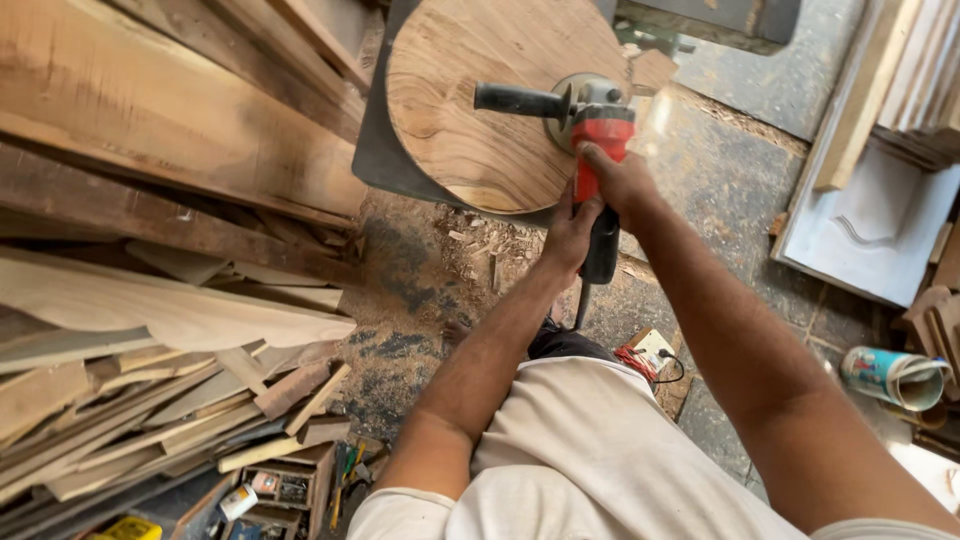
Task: The person uses an angle grinder to smooth the surface and edges of a round wooden piece. They hold the wood with one hand while operating the tool with the other, moving the grinder along the perimeter and across the face of the wood.
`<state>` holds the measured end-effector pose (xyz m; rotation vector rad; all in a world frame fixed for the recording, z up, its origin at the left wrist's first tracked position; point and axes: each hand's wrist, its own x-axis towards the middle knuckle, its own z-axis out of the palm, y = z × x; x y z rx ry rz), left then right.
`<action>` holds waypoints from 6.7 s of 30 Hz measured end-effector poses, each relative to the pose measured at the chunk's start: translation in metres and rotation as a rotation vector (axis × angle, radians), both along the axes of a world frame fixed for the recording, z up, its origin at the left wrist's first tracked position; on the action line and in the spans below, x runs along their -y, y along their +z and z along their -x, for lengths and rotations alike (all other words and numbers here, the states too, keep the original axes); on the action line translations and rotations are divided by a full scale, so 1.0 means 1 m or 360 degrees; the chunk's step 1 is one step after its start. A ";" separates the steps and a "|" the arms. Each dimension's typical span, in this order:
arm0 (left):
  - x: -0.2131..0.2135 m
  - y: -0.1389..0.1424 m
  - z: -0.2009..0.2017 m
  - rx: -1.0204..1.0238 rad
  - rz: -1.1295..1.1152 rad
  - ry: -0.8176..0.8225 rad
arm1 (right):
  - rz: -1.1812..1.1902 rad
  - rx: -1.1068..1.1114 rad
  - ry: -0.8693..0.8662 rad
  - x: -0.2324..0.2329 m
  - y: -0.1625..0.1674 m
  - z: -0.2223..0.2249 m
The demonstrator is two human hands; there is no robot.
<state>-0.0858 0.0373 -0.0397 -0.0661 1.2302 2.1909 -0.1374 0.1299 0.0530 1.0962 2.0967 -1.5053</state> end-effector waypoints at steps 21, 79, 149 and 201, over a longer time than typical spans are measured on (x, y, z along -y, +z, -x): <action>0.049 0.006 0.095 0.0219 0.0057 0.0578 | -0.0127 -0.0055 0.0777 0.052 -0.028 0.130; -0.011 0.023 0.061 -0.1815 0.2603 0.0229 | 0.0151 -0.0199 0.0718 -0.102 0.005 0.069; 0.016 0.051 0.071 -0.0360 0.2717 -0.0529 | -0.0601 0.0205 0.1770 -0.069 0.040 0.056; 0.016 -0.004 0.318 -0.2311 0.2595 -0.0621 | -0.0735 0.0318 0.0398 -0.015 0.016 0.155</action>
